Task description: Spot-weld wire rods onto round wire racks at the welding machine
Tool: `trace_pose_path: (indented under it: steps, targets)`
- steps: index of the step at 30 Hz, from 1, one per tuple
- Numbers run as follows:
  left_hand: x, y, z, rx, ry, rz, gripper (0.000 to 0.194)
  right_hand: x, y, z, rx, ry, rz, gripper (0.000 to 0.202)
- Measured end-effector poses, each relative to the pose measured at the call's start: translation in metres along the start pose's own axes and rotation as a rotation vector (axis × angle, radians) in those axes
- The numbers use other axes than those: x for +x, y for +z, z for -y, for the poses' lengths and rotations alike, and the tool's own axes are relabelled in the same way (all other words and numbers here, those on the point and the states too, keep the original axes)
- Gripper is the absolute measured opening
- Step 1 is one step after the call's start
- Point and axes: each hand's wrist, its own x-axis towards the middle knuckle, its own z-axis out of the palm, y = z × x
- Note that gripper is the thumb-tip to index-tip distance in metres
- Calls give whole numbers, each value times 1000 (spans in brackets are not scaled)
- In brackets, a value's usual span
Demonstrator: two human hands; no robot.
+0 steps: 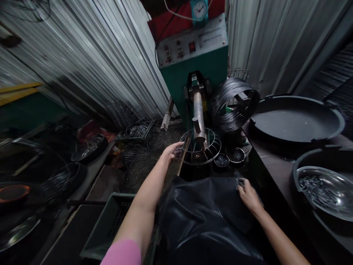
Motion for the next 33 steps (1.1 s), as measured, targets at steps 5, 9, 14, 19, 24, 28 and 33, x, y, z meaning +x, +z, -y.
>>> trace_pose_path:
  steps: [5, 9, 14, 19, 24, 28, 33]
  targets:
    - [-6, 2, 12, -34, -59, 69, 31, 1, 4, 57, 323, 36, 78, 20]
    - [-20, 6, 29, -201, 94, -19, 28, 6, 10, 126, 586, -88, 196, 28]
    - [-36, 16, 45, -321, 227, -62, 30, 16, 34, 173, 698, -213, 207, 35]
    - [-41, 17, 52, -340, 277, -79, 33, 17, 32, 160, 719, -85, 263, 40]
    - [-44, 17, 55, -322, 312, -75, 39, 4, 5, 136, 680, 20, 338, 35]
    - [-47, 21, 58, -312, 290, -102, 42, 3, -4, 126, 538, 33, 304, 39]
    - [-49, 18, 60, -305, 311, -108, 37, 2, -4, 80, -52, -117, 95, 27]
